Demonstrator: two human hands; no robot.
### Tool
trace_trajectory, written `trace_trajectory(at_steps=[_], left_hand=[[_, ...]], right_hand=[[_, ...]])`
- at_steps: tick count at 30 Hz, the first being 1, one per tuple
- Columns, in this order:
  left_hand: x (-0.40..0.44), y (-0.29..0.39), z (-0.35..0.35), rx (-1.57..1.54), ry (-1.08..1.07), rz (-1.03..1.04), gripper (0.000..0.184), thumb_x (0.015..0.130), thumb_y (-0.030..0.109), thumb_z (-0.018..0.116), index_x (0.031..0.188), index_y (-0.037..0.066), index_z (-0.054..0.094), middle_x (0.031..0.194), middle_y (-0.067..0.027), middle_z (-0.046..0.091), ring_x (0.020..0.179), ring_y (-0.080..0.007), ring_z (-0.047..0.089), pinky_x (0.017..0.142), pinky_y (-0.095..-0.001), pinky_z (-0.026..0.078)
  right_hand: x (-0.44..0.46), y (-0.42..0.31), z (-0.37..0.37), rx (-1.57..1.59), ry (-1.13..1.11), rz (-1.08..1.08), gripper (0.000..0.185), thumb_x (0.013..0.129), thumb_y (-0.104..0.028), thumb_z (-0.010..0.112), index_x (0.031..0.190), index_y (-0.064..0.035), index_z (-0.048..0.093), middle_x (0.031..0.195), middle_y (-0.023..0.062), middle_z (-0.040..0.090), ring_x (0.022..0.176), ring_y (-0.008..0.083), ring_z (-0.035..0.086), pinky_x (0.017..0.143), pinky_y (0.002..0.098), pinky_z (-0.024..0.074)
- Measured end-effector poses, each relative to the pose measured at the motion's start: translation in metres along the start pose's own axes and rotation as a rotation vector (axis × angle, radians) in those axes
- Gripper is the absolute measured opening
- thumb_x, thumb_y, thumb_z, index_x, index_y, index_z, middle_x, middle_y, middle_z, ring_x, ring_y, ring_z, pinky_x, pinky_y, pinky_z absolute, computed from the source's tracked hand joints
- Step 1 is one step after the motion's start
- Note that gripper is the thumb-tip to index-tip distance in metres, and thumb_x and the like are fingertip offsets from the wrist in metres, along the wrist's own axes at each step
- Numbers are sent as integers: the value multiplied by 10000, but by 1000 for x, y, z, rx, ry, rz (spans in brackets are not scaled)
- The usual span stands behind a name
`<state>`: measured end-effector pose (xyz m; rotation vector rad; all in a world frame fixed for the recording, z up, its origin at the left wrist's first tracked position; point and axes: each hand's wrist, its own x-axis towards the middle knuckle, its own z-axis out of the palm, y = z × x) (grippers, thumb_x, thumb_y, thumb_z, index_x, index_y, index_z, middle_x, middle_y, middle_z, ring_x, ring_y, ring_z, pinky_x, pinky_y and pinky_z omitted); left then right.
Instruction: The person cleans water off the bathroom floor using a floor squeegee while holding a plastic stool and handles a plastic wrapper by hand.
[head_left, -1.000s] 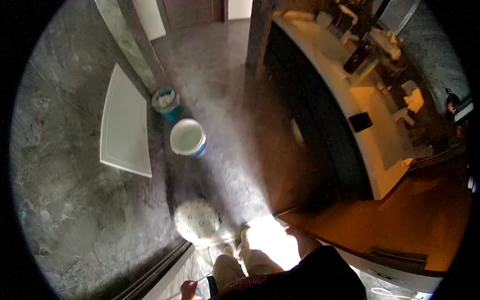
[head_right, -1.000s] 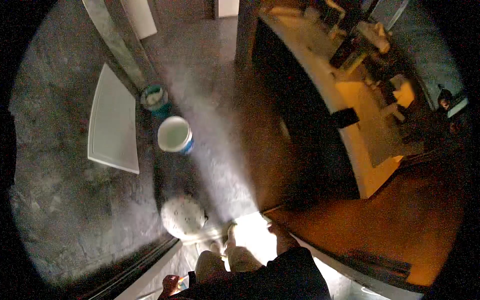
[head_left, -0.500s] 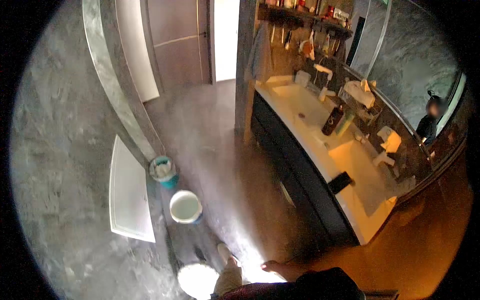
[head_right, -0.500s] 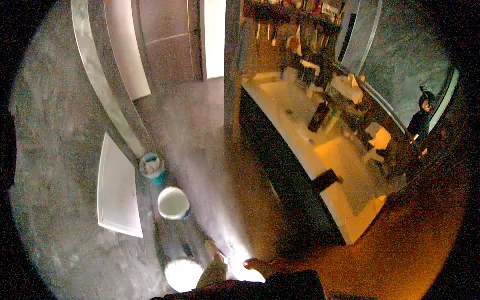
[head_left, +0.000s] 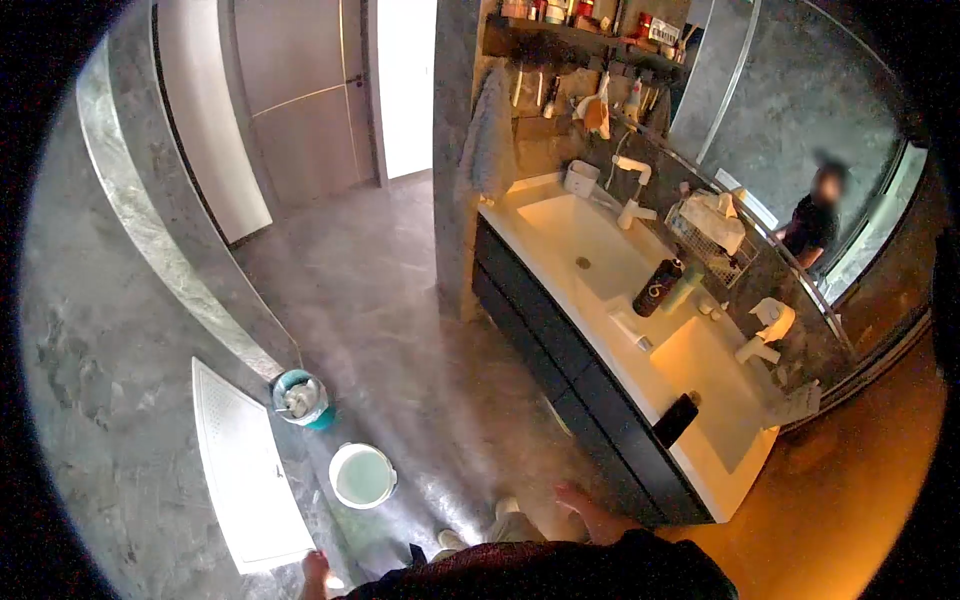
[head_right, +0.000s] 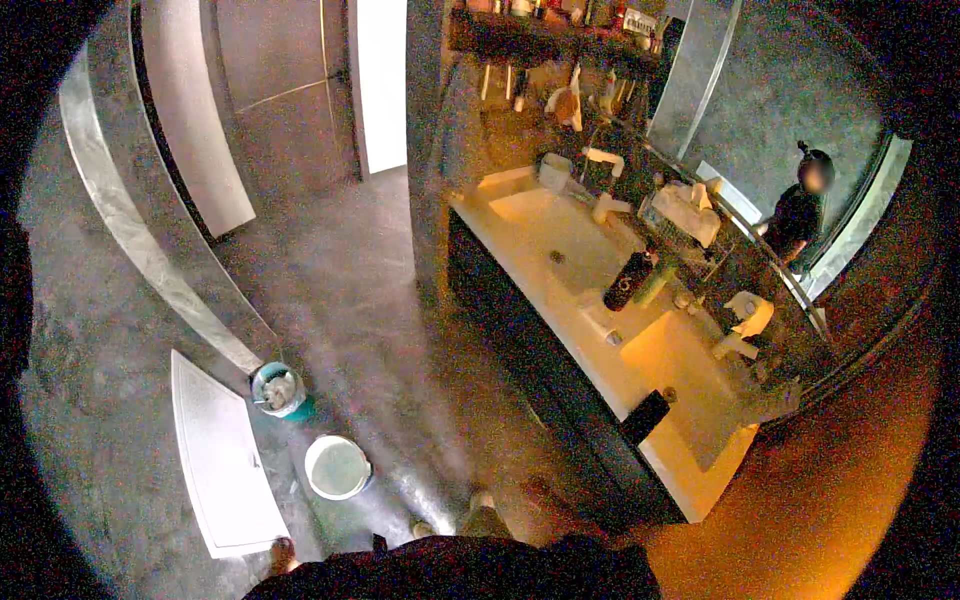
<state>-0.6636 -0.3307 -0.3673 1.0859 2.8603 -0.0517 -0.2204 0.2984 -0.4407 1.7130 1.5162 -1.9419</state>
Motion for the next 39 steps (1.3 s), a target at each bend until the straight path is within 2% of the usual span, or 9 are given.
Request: trace_trajectory(at_steps=[2,4,6,9,13,20,33,35,39], left_hand=[[103,41,-77,-324,-26,-311,298,816,285,432,813,20,568,736,-180,589,635,-328,575,576,-409,464],[170,72,-104,-1349,-61,-656,277,819,273,452,844,27,578,772,-177,603,685,-336,581,618,-412,462],[222,145,-193,-1064,-219,-682,249,824,258,479,812,37,592,792,-161,613,714,-341,580,638,-415,457],[255,169,-119,-361,49,65,291,815,311,514,776,34,593,750,-169,605,711,-324,584,635,-418,452],[264,222,-121,-583,-207,-120,326,807,344,512,783,31,597,719,-174,600,731,-315,591,650,-403,455],[308,272,-152,-597,-509,-239,316,803,332,521,812,25,596,725,-172,602,744,-308,593,667,-386,456],[610,216,-202,-558,-624,-122,309,797,305,551,882,11,591,778,-172,611,769,-293,592,705,-365,453],[674,221,-224,-637,-624,-141,310,797,301,555,893,8,590,786,-172,612,773,-291,592,710,-362,452],[790,289,-313,-804,-169,137,519,787,299,594,1175,-12,445,1143,-201,486,1070,-287,465,905,-350,360]], right_hand=[[44,20,-22,301,-276,-269,287,852,-236,524,1063,-41,527,997,86,531,891,252,519,716,409,450],[23,-44,-26,-202,-236,-298,282,853,-229,518,1056,-35,533,971,81,543,870,228,527,709,388,449],[22,-107,-33,-459,-219,-387,277,853,-223,512,1049,-28,539,944,75,555,849,204,535,701,367,449],[46,-223,-56,-549,-162,-597,272,854,-213,502,1039,-19,547,905,66,574,818,168,548,690,336,448],[8,-408,-62,-166,76,-668,321,845,-223,478,1100,-34,529,811,70,604,776,170,565,693,321,451],[58,-632,-80,-511,323,-939,379,836,-221,468,1186,-77,445,774,87,603,697,199,572,659,318,453],[72,-947,-64,-163,840,-1023,363,813,-155,469,1175,-126,461,764,161,579,728,335,561,673,370,455],[81,-962,-57,-326,1214,-1491,341,803,-141,464,1140,-90,477,839,179,581,801,343,556,725,385,442],[74,-944,-1,-212,673,-1299,310,802,-99,450,1102,-30,486,964,188,556,913,343,524,820,375,411]])
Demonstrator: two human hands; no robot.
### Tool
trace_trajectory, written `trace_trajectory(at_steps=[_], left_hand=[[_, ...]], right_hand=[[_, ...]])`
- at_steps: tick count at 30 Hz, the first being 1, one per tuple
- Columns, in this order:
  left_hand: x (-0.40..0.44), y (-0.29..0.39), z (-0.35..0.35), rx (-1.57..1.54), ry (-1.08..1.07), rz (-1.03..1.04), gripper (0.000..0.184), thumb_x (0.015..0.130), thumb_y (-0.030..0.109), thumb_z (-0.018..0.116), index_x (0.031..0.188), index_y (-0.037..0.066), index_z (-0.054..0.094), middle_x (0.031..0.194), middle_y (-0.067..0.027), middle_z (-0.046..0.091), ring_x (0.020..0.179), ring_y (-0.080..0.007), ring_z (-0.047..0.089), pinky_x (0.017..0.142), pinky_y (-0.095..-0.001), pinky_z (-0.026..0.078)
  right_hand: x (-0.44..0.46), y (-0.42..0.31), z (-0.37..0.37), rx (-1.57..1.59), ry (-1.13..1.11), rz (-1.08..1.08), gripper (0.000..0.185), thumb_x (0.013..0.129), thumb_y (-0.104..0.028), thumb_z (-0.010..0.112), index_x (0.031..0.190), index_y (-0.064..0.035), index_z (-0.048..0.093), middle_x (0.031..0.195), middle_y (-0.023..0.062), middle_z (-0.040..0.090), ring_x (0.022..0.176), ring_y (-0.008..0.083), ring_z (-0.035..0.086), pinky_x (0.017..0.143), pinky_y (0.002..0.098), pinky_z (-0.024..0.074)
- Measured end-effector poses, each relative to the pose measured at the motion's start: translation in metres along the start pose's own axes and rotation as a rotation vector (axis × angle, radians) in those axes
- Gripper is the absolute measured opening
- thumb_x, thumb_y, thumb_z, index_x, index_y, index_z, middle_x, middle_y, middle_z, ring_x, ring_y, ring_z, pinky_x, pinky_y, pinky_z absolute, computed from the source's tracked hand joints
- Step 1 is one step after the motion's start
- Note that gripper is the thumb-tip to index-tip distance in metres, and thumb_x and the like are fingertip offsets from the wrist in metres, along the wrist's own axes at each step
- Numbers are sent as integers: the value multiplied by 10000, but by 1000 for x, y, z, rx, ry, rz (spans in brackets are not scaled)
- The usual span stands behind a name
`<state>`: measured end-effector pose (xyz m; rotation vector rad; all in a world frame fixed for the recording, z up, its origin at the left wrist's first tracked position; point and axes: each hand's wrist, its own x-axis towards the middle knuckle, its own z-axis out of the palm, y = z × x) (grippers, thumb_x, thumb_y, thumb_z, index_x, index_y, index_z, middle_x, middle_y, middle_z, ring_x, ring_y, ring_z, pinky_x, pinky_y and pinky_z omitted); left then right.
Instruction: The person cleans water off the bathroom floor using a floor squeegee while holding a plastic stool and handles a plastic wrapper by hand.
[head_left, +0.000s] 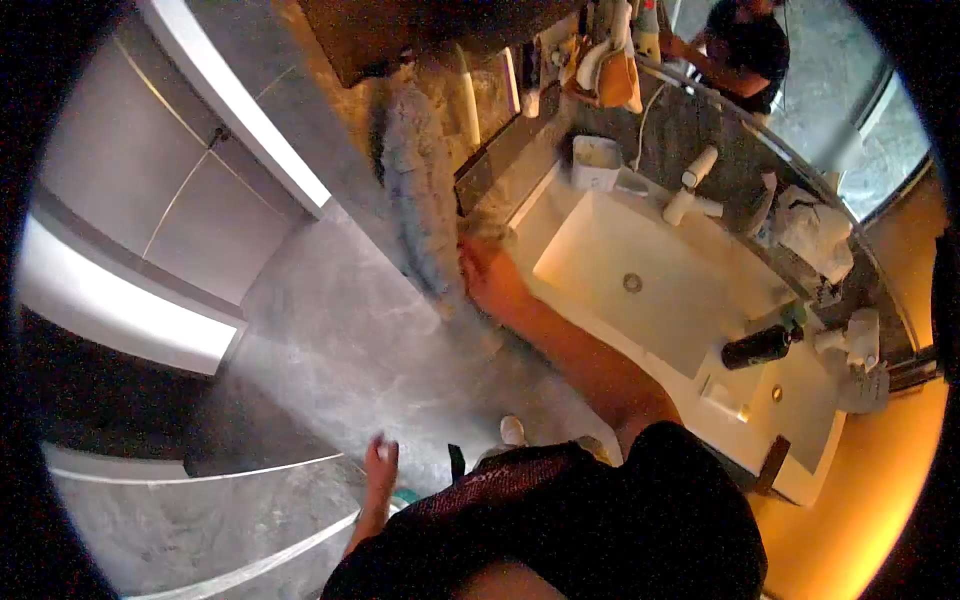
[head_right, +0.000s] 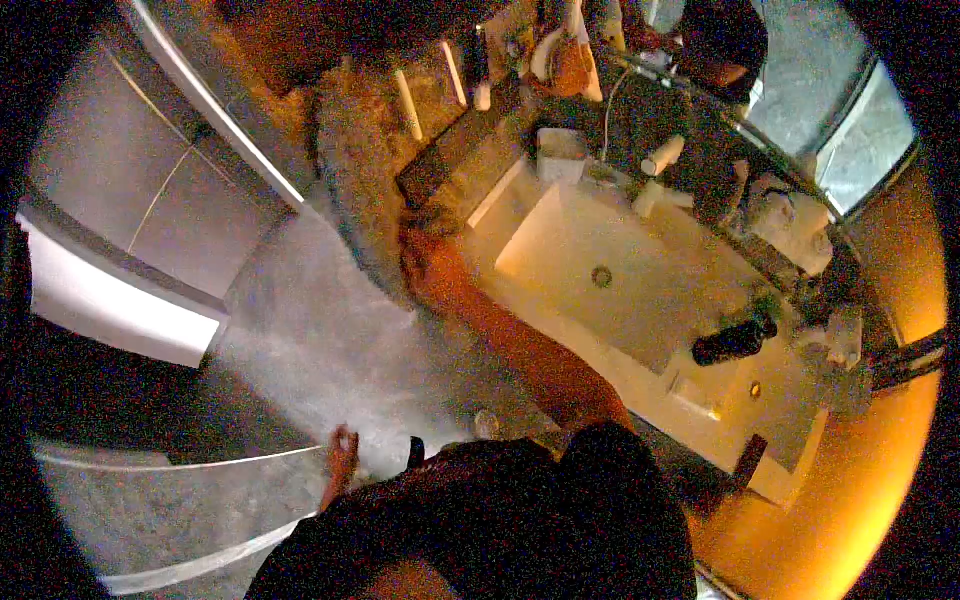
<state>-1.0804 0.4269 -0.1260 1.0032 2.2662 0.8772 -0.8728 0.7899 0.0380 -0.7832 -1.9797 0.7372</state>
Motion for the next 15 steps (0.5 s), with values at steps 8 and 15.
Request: trace_trajectory(at_steps=[8,15], left_hand=[[140,231,-8,-91,-173,446,601,579,101,700,1116,34,439,1092,-83,515,997,-189,498,842,-318,410],[155,231,-2,-118,65,340,516,625,97,706,1083,15,485,1046,-105,559,963,-193,529,835,-312,415]], right_hand=[[-28,-44,39,819,-147,153,304,811,-135,503,1102,-49,521,1013,167,582,844,284,591,788,358,462],[-9,-3,-1,198,128,335,387,813,-72,468,1199,-90,441,714,154,578,633,231,585,586,354,463]])
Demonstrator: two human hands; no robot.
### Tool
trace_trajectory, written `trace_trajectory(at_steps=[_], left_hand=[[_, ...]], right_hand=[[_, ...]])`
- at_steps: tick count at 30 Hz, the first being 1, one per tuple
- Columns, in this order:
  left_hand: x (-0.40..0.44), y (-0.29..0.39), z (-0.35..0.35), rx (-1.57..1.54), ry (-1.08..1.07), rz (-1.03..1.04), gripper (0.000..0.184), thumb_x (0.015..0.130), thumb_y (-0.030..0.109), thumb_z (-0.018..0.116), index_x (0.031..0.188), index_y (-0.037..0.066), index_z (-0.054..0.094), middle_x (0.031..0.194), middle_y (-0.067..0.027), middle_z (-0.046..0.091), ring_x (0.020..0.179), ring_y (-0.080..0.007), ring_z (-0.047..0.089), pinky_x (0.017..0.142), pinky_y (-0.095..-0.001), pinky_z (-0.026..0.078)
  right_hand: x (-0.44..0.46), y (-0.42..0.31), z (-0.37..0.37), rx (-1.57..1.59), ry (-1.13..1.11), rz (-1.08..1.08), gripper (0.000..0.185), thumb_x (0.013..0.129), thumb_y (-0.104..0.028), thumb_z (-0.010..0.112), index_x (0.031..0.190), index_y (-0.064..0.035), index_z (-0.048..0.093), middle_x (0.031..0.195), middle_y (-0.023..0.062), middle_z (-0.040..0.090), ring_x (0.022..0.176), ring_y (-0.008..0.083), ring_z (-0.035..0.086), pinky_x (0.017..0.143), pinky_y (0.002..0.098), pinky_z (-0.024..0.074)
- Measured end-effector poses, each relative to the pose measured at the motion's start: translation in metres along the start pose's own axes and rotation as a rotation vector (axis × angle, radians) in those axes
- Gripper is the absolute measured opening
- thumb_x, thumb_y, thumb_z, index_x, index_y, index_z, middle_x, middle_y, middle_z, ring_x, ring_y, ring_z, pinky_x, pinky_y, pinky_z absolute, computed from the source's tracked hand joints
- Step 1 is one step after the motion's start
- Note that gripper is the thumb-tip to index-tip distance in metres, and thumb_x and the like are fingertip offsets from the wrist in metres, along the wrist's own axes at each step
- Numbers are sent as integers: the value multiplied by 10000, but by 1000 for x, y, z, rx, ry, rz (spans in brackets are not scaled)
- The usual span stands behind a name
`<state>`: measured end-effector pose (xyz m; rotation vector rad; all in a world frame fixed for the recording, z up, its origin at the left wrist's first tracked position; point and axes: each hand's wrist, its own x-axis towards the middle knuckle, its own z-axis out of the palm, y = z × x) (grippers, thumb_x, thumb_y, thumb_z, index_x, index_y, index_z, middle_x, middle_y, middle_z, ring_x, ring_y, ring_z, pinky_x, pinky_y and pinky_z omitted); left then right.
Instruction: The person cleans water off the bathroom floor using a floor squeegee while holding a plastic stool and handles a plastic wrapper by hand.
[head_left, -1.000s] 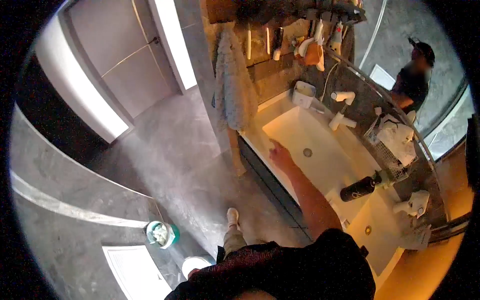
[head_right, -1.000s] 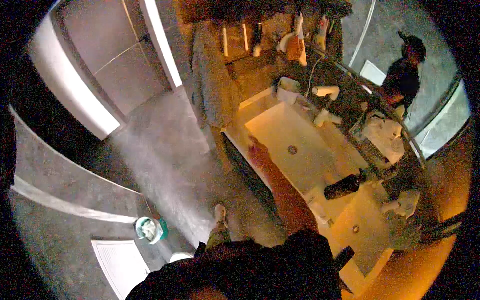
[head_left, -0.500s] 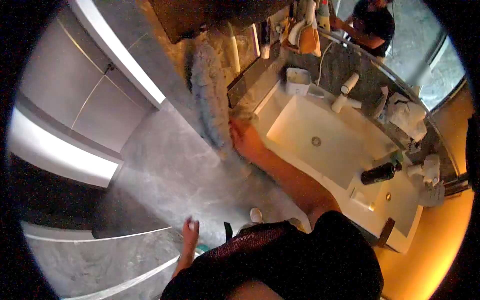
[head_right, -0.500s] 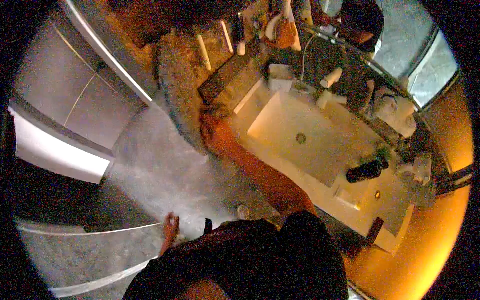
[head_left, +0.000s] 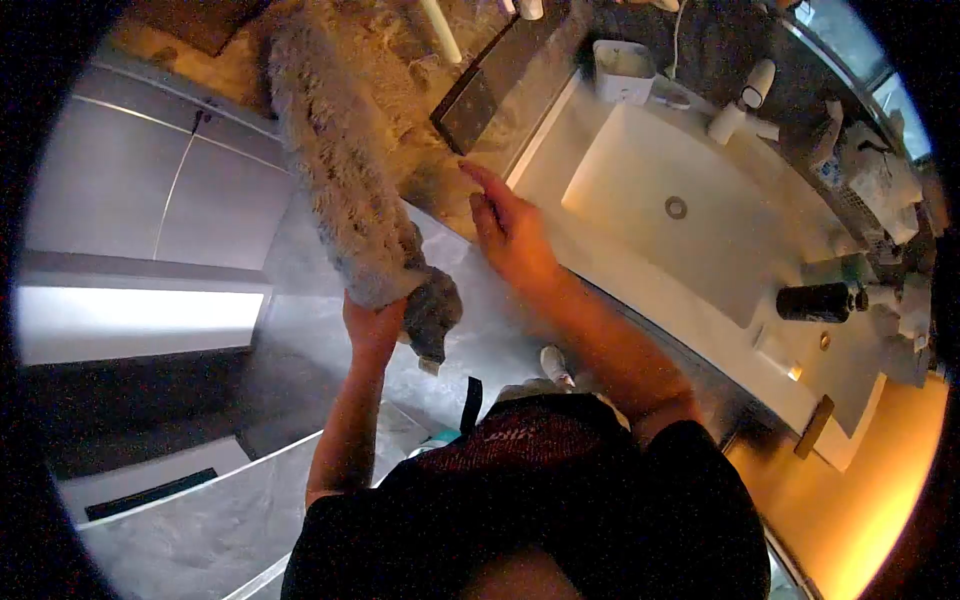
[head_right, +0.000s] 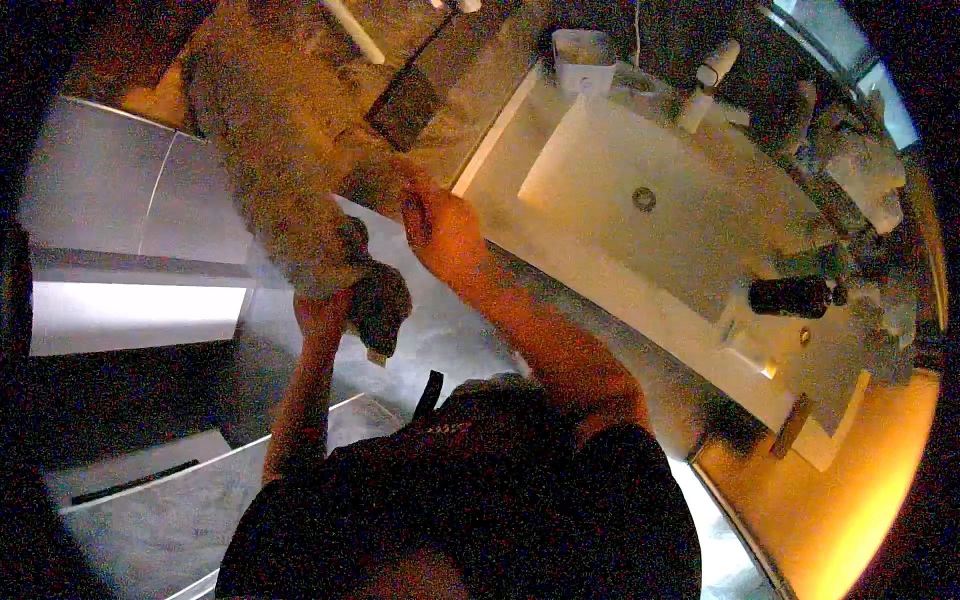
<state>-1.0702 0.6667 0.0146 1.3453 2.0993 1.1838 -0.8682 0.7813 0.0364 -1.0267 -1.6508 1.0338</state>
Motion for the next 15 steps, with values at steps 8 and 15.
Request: trace_trajectory(at_steps=[8,15], left_hand=[[-4,17,2,-181,22,-53,570,628,107,732,1116,3,458,1072,-110,541,978,-194,516,850,-313,406],[-7,32,2,-281,16,-28,605,630,120,729,1141,-2,428,1074,-115,541,976,-199,520,850,-316,407]], right_hand=[[35,-1,15,-134,5,-78,592,778,-94,476,1324,-142,253,667,187,564,598,341,558,568,423,452],[38,-2,11,-88,-11,-124,643,744,-63,492,1334,-132,245,635,150,556,552,277,557,543,376,453]])
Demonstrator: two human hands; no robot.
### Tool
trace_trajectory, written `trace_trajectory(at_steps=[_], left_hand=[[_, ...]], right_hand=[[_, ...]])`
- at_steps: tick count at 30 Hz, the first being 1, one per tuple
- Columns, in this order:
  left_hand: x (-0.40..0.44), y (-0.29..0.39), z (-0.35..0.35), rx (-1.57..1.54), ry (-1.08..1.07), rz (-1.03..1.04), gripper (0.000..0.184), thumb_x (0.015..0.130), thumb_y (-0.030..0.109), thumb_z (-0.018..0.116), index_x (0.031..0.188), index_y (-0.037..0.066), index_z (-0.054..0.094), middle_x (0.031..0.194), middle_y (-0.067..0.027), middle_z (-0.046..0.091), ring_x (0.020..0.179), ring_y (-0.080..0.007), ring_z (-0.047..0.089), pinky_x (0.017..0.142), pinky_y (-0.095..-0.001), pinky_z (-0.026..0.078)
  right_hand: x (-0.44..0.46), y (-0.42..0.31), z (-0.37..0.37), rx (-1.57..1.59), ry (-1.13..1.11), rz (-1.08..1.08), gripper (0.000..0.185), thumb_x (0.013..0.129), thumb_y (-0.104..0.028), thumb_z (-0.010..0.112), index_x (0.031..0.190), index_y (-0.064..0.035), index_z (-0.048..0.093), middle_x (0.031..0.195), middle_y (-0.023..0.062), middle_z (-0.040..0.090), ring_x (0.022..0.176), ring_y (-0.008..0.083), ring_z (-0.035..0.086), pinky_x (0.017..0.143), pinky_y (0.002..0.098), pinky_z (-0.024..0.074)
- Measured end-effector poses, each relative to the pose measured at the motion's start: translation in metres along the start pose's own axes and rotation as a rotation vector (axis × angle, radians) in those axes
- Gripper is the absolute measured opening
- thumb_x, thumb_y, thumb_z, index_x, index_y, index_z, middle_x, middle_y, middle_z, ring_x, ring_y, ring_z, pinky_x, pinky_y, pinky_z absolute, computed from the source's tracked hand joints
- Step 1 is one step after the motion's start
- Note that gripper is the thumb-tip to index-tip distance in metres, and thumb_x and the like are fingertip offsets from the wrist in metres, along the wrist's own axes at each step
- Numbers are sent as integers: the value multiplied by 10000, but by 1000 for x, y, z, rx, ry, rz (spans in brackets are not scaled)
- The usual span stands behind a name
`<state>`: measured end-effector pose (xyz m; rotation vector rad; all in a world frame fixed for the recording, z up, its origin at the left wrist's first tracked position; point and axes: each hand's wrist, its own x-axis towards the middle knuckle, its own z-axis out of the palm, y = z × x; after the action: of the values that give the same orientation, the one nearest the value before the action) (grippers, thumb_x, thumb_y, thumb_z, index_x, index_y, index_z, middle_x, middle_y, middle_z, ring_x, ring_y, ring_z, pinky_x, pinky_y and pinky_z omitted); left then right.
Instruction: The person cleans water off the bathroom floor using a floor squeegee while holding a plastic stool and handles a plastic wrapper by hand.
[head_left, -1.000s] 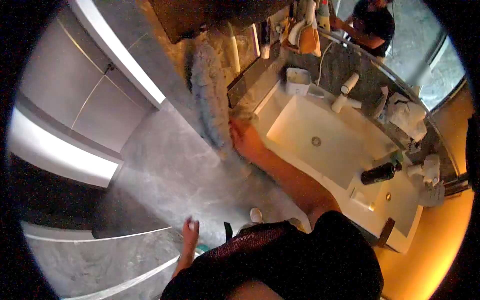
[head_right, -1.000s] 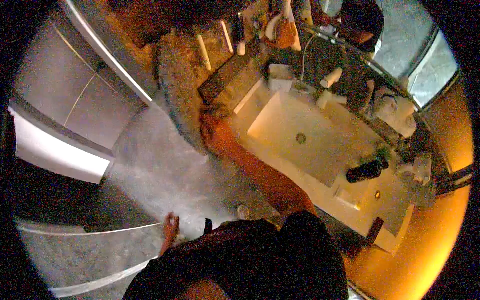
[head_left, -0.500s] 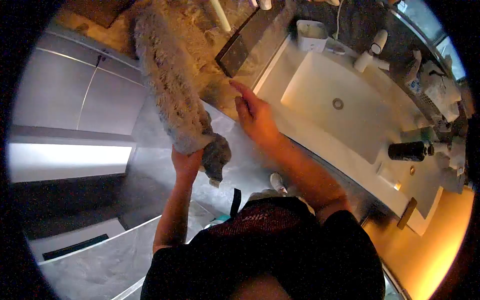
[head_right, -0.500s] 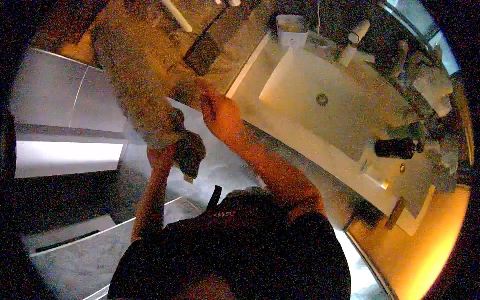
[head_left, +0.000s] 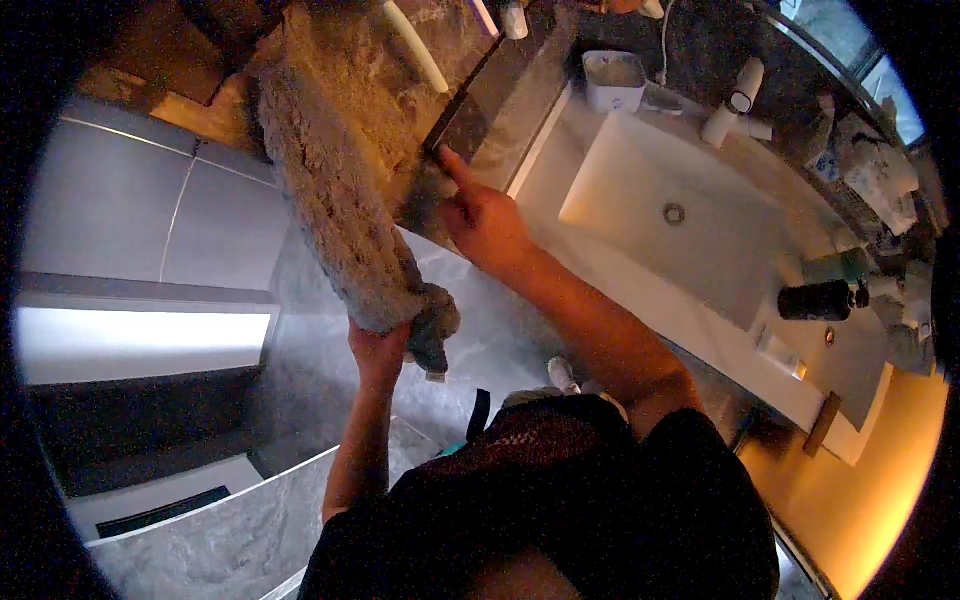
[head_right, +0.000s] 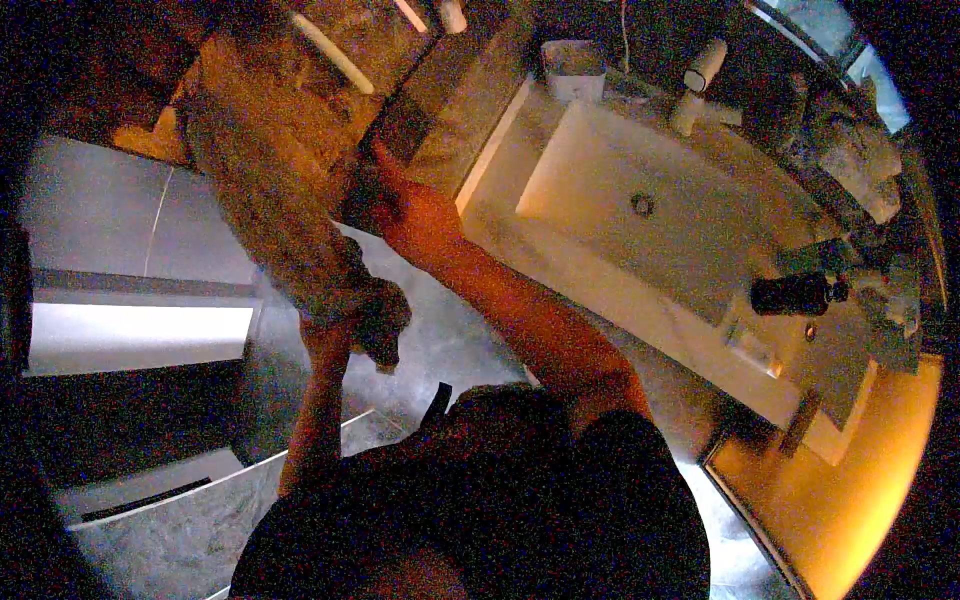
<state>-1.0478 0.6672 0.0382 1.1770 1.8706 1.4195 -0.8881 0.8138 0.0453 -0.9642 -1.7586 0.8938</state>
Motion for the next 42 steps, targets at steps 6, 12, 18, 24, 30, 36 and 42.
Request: trace_trajectory(at_steps=[6,12,18,24,30,36,42], left_hand=[[-3,-12,-6,58,19,55,600,636,100,721,1149,6,424,1085,-109,535,995,-195,512,862,-316,404],[-9,-3,-1,9,62,2,609,618,85,732,1142,14,431,1080,-96,536,997,-197,511,860,-317,406],[-11,-4,-3,236,103,24,611,618,120,741,1137,13,436,1081,-108,540,1001,-200,510,859,-324,405],[-15,0,-2,271,134,-22,615,619,141,744,1135,11,437,1077,-110,541,997,-205,512,857,-324,402],[-17,-3,-4,236,135,-51,584,637,124,726,1132,9,437,1072,-104,540,991,-204,513,856,-318,401],[-19,2,0,227,132,5,579,635,119,721,1130,8,440,1067,-105,541,979,-198,519,853,-312,402],[-11,-19,-6,970,-41,87,429,691,193,679,1031,-9,514,1021,-108,560,950,-219,526,851,-337,401]], right_hand=[[-5,33,-4,151,84,215,576,767,-44,484,1310,-107,300,591,80,493,525,154,500,525,298,439],[0,46,-10,90,92,121,542,776,-54,476,1293,-79,316,605,93,516,527,170,507,535,308,442],[17,37,-27,144,144,140,495,787,-81,461,1269,-67,352,628,121,531,549,197,520,549,319,439],[52,48,-30,-5,197,100,485,787,-100,455,1264,-94,369,650,141,527,600,229,536,591,336,441],[67,45,-34,-11,181,38,489,789,-123,469,1268,-130,372,683,156,547,628,238,553,606,355,443],[51,36,-41,-44,41,281,465,808,-164,439,1266,-123,371,810,162,578,688,268,564,640,360,451],[40,-27,-110,-757,307,-265,377,793,-227,437,1146,-125,523,706,140,542,716,282,524,669,399,405]])
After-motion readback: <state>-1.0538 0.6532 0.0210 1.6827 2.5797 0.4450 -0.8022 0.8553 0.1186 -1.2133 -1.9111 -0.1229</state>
